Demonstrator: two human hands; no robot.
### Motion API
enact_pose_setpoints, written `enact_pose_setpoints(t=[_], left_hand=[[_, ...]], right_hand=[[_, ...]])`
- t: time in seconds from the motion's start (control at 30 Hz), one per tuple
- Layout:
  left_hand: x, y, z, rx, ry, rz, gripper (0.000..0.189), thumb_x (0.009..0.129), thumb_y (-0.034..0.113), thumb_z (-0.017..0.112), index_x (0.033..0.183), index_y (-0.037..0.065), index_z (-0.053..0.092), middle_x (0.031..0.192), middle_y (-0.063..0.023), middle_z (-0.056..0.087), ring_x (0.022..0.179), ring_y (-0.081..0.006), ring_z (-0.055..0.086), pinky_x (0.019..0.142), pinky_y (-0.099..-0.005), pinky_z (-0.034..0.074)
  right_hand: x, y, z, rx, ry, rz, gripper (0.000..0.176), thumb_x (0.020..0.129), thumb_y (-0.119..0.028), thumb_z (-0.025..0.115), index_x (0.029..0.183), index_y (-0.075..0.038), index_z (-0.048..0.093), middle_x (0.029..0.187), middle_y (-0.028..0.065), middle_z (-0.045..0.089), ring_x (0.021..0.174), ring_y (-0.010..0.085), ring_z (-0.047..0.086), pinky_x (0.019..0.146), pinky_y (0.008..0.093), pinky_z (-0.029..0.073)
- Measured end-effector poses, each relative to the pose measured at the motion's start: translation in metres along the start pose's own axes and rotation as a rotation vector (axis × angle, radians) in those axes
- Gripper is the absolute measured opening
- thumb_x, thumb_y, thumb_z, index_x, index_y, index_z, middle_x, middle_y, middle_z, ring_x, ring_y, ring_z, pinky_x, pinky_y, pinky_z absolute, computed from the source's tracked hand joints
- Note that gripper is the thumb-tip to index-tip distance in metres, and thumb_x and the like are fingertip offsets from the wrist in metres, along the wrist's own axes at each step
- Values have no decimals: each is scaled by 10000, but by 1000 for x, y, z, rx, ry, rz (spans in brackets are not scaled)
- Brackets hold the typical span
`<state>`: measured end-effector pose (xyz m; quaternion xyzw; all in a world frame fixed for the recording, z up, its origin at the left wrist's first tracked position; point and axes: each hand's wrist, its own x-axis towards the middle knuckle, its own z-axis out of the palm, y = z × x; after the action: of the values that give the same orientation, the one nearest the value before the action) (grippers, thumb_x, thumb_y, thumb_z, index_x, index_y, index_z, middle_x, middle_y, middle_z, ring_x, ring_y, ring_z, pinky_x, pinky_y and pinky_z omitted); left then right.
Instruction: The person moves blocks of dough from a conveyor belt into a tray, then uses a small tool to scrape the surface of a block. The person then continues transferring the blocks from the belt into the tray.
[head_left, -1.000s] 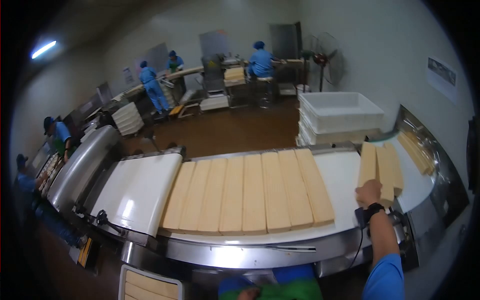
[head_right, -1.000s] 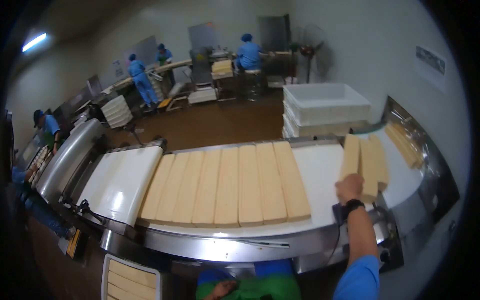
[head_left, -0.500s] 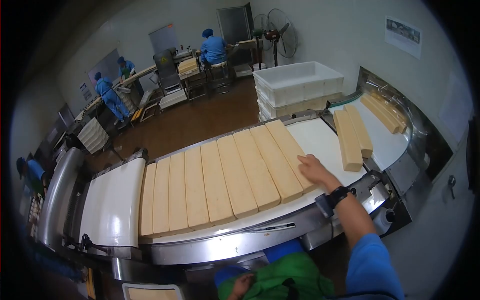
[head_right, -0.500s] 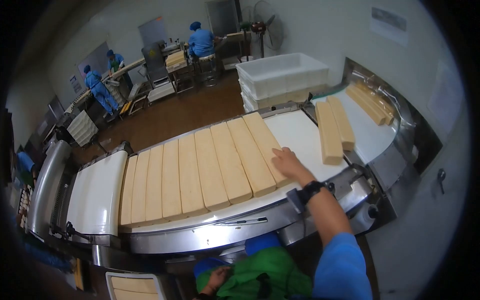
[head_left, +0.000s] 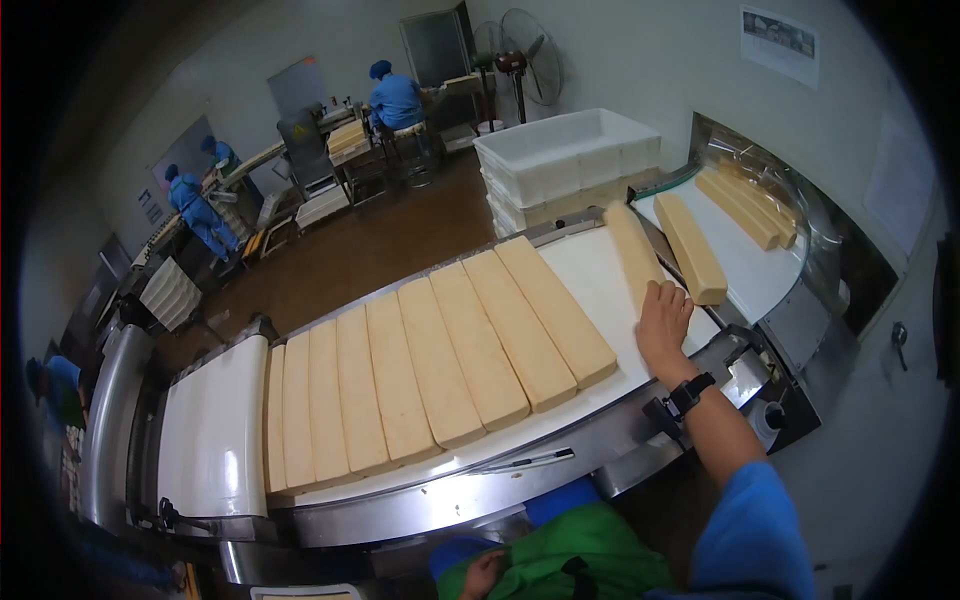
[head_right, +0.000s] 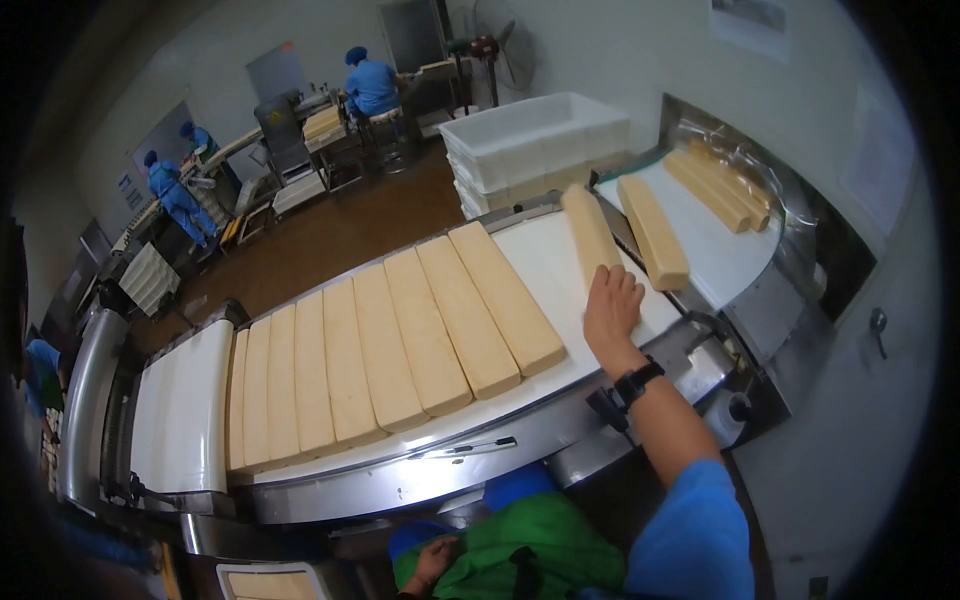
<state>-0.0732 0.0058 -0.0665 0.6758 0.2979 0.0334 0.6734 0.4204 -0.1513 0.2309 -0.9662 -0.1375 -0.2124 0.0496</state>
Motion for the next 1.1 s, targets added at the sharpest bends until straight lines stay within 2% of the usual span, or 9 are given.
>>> enact_pose_setpoints(t=[0.13, 0.2, 0.37, 0.43, 0.57, 0.63, 0.73, 0.9, 1.1], left_hand=[[-2, 1, 1, 157, 44, -43, 253, 922, 203, 514, 1073, 25, 612, 833, -2, 613, 736, -63, 541, 661, -205, 456], [-7, 20, 5, -2, 45, -141, 232, 919, 181, 509, 1054, 31, 622, 824, 5, 606, 727, -63, 535, 656, -207, 454], [-1, 10, 5, 88, 41, -165, 245, 921, 185, 485, 1062, 43, 626, 827, -13, 622, 728, -74, 553, 670, -224, 463], [1, 1, 4, 126, 34, -121, 272, 925, 219, 475, 1075, 47, 625, 843, -38, 646, 738, -86, 577, 691, -240, 474], [1, -8, 3, 140, 54, -25, 253, 912, 183, 474, 1073, 62, 627, 867, -58, 655, 761, -106, 587, 720, -255, 479], [0, -11, 7, 126, 90, 10, 248, 906, 170, 477, 1072, 63, 627, 887, -68, 657, 783, -115, 591, 734, -260, 479], [2, -11, 8, 60, 89, -152, 249, 902, 165, 475, 1073, 62, 623, 954, -82, 659, 854, -154, 608, 779, -280, 477], [8, 6, 11, 225, 86, -93, 295, 907, 254, 466, 1069, 60, 618, 1019, -126, 643, 926, -237, 612, 848, -331, 462], [13, -6, 13, 295, 96, 112, 276, 863, 166, 448, 1045, 44, 616, 989, -143, 640, 933, -263, 601, 848, -338, 458]], right_hand=[[1, 3, 16, 176, -19, 194, 789, 632, -321, 692, 1282, 10, 391, 1189, 197, 454, 1096, 375, 455, 937, 458, 377], [7, 2, -1, 382, -431, -61, 805, 646, -346, 673, 1336, -62, 372, 1292, 209, 398, 1167, 367, 420, 970, 412, 371], [7, 11, 24, 526, -413, -280, 723, 706, -388, 650, 1320, -81, 422, 1329, 197, 384, 1196, 338, 412, 979, 364, 373], [29, 45, 52, 897, -409, -173, 653, 755, -368, 622, 1308, -78, 433, 1329, 202, 393, 1222, 339, 382, 981, 389, 365], [63, 109, 58, -83, 185, 266, 611, 779, -356, 612, 1207, 57, 472, 1275, 256, 437, 1131, 400, 465, 946, 474, 379], [83, 138, 46, 258, -153, 512, 679, 713, -390, 677, 1150, 94, 488, 1234, 264, 466, 1073, 405, 511, 922, 467, 406], [98, 162, 73, 201, -387, 281, 672, 653, -407, 721, 1076, 73, 515, 1114, 248, 523, 1092, 399, 476, 883, 456, 427], [17, 79, 18, -46, 223, -108, 632, 636, -232, 736, 1166, -24, 459, 1113, 158, 516, 1112, 317, 448, 925, 443, 370], [20, 60, 56, 270, -244, -85, 698, 766, -320, 624, 1318, 18, 361, 1184, 254, 492, 1110, 384, 472, 911, 410, 407]])
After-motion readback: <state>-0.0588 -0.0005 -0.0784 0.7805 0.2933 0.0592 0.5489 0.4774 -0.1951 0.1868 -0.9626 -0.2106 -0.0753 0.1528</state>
